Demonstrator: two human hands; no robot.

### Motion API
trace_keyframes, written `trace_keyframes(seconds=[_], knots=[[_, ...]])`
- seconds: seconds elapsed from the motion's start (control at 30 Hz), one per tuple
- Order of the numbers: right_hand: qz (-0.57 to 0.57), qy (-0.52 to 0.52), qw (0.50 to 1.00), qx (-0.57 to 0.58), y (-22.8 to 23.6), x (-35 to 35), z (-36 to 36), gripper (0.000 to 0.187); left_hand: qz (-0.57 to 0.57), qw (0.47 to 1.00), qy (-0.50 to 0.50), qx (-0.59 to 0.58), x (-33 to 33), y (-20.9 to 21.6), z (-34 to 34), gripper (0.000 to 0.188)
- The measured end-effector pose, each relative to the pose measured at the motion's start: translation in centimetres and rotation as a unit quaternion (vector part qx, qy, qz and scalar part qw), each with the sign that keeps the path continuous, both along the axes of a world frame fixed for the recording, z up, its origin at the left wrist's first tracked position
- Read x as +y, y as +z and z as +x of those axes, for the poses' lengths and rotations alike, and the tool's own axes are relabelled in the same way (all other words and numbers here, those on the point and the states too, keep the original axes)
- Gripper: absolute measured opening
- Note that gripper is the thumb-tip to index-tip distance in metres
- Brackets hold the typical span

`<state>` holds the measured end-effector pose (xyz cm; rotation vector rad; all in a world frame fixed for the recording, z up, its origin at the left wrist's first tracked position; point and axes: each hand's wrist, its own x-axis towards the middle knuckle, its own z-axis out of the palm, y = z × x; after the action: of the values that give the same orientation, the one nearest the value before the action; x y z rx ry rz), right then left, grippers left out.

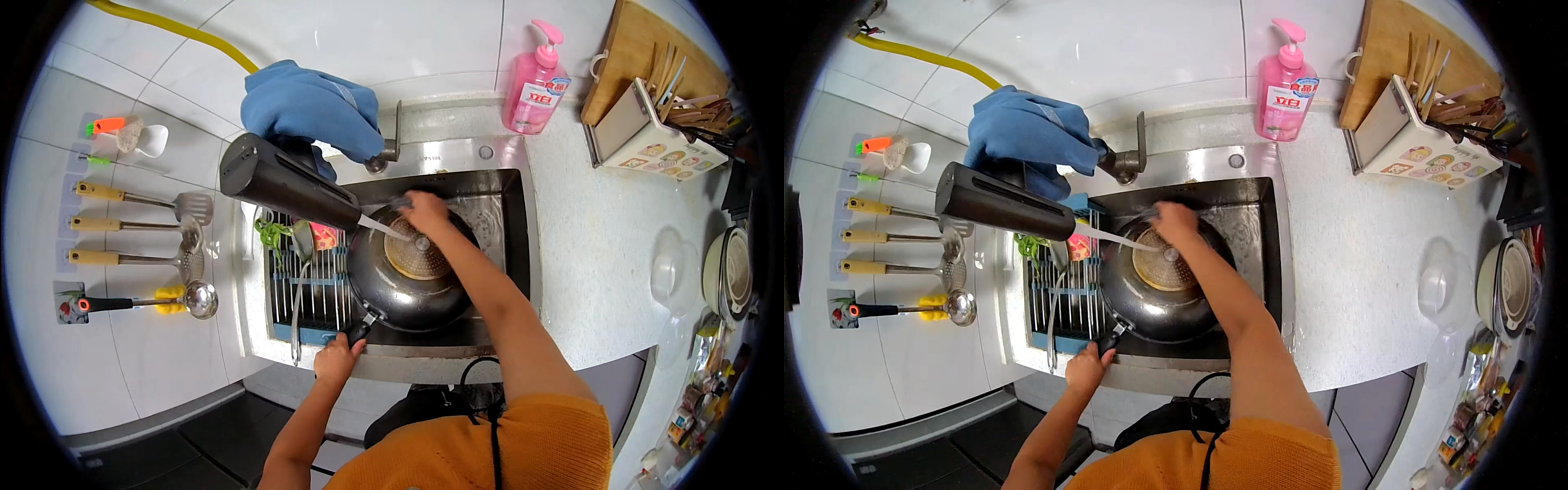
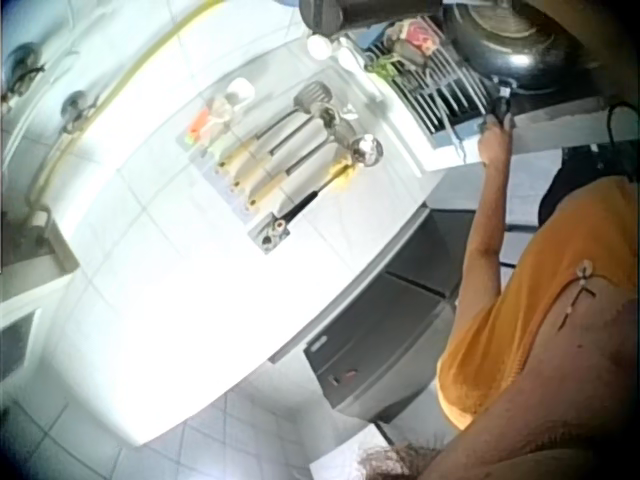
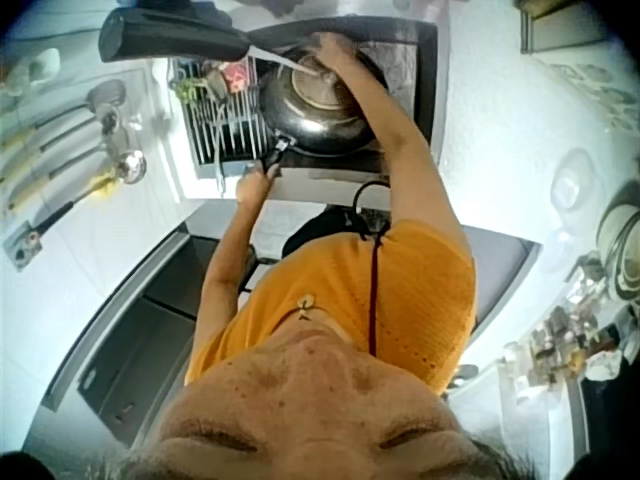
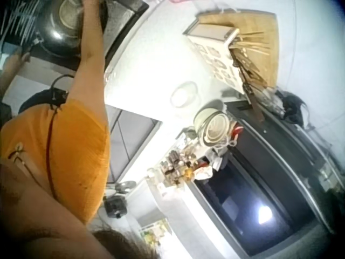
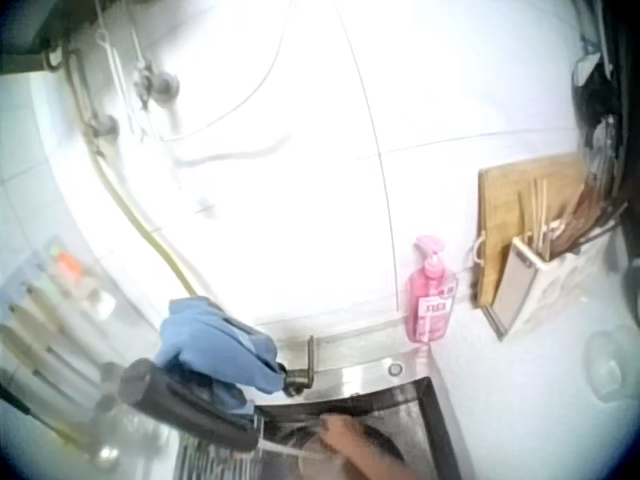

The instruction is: The person rinses a pan under running water, then turns it over and scrubs the bottom with a scouring pad before rinsing it again.

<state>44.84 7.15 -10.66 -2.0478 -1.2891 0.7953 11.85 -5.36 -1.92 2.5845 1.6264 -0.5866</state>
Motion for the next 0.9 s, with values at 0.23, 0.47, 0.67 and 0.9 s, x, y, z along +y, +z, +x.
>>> trace_keyframes(seconds=[0.23, 0.47, 0.67, 0.9], knots=[[-0.039, 0.011, 0.999, 0.028, 2.8, -1.5, -0.9, 0.04, -0.005, 1.0, -0.001, 0.009, -0.1, 0.1, 0.0, 0.052], [-0.038, -0.018, 0.999, -0.013, 2.5, -0.5, 0.0, 0.041, -0.01, 1.0, 0.006, -0.003, 0.0, 0.0, 0.0, 0.051], [-0.054, -0.052, 0.997, -0.002, 1.3, -0.5, 1.3, 0.038, -0.005, 1.0, -0.001, 0.002, 0.1, 0.0, 0.1, 0.051], [-0.061, 0.003, 0.998, -0.011, 2.3, -0.1, 1.0, 0.039, -0.007, 1.0, -0.005, -0.021, 0.5, -0.3, 0.1, 0.052]])
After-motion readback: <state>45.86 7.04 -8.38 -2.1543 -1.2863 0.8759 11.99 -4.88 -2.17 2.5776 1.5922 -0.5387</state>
